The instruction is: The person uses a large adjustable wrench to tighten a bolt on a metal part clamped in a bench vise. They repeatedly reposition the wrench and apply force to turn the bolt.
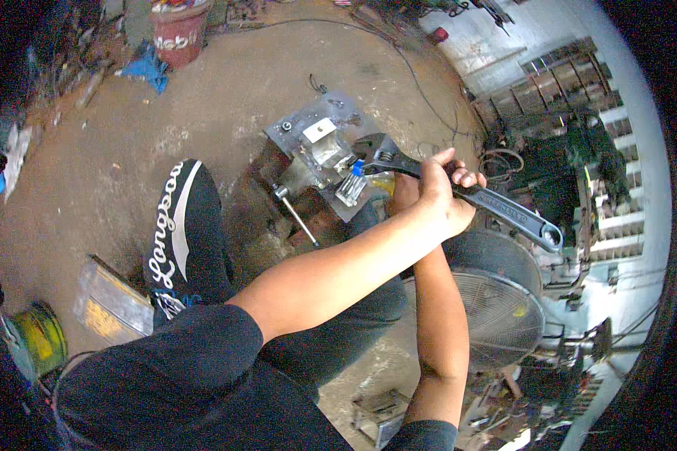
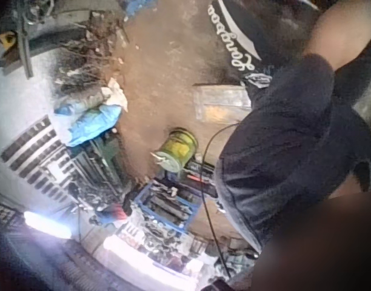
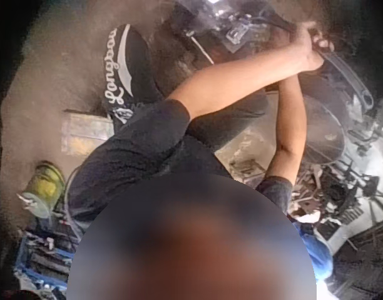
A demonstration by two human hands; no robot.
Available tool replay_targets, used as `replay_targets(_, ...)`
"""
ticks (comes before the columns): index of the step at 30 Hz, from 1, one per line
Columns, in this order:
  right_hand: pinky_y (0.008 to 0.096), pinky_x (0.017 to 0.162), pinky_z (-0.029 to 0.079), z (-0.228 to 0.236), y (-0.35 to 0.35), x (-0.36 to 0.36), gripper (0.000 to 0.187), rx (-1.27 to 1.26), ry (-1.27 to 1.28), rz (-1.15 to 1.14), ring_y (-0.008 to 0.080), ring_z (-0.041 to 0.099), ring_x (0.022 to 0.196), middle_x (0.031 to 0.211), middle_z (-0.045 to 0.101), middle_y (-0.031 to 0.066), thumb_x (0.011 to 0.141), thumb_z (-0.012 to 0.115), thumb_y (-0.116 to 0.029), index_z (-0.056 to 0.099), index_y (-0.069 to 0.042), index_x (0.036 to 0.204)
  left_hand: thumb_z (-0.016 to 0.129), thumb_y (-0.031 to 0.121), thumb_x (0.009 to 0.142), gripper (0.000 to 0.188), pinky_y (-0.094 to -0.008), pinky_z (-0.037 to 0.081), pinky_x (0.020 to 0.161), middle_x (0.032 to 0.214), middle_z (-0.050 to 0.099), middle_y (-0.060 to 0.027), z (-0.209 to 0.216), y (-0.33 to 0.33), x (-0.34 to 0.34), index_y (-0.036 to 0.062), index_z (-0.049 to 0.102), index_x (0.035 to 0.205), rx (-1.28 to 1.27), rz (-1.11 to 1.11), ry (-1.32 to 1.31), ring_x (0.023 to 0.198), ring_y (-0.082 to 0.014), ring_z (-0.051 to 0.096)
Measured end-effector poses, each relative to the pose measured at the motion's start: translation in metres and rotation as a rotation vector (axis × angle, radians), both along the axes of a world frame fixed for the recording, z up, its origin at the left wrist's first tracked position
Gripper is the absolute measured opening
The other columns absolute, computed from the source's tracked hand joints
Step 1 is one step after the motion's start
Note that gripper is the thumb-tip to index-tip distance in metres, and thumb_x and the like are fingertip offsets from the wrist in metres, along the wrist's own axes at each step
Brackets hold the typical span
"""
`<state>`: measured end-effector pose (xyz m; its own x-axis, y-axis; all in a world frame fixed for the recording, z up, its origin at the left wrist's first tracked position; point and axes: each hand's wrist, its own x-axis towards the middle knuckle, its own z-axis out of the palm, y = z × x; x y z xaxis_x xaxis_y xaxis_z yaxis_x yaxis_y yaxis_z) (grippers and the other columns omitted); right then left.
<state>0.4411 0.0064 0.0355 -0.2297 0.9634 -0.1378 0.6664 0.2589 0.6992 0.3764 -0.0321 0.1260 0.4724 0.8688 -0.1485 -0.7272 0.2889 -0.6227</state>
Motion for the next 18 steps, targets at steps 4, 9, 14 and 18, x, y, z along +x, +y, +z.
replay_targets(4,0.0470,0.100,0.045,0.019,0.007,-0.011,0.062,-0.022,-0.204,0.052,0.0386,0.059,0.117,0.121,0.064,0.0204,0.069,0.071,-0.025,0.055,-0.007,0.127,0.054,0.024,0.094,0.025,-0.0336,0.046,0.067,0.055,0.036,0.0010,0.007,0.005,-0.008,0.0103,0.045,0.074,0.002,0.024,-0.074,0.049,-0.0147,0.040)
replay_targets(9,0.0501,0.097,0.045,0.025,0.010,0.001,0.057,0.043,-0.335,0.312,0.0411,0.061,0.109,0.113,0.065,0.0209,0.073,0.064,-0.029,0.056,-0.008,0.126,0.055,0.025,0.093,0.023,-0.0341,0.047,0.066,0.054,0.036,0.0013,0.008,0.007,-0.011,0.0107,0.046,0.076,-0.010,-0.019,-0.093,0.049,-0.0148,0.040)
replay_targets(14,0.0514,0.090,0.048,0.016,0.031,0.032,0.050,0.022,-0.422,0.360,0.0402,0.064,0.101,0.105,0.066,0.0195,0.076,0.062,-0.026,0.058,-0.010,0.123,0.060,0.023,0.089,0.023,-0.0339,0.044,0.062,0.054,0.037,0.0018,0.009,0.006,-0.015,0.0113,0.046,0.074,-0.002,-0.013,-0.123,0.047,-0.0140,0.039)
replay_targets(18,0.0523,0.085,0.051,0.010,0.040,0.036,0.045,0.003,-0.467,0.430,0.0394,0.066,0.095,0.099,0.066,0.0183,0.078,0.060,-0.025,0.059,-0.011,0.121,0.061,0.022,0.086,0.022,-0.0332,0.044,0.060,0.054,0.037,0.0022,0.010,0.006,-0.015,0.0121,0.046,0.074,-0.030,-0.032,-0.100,0.046,-0.0131,0.038)
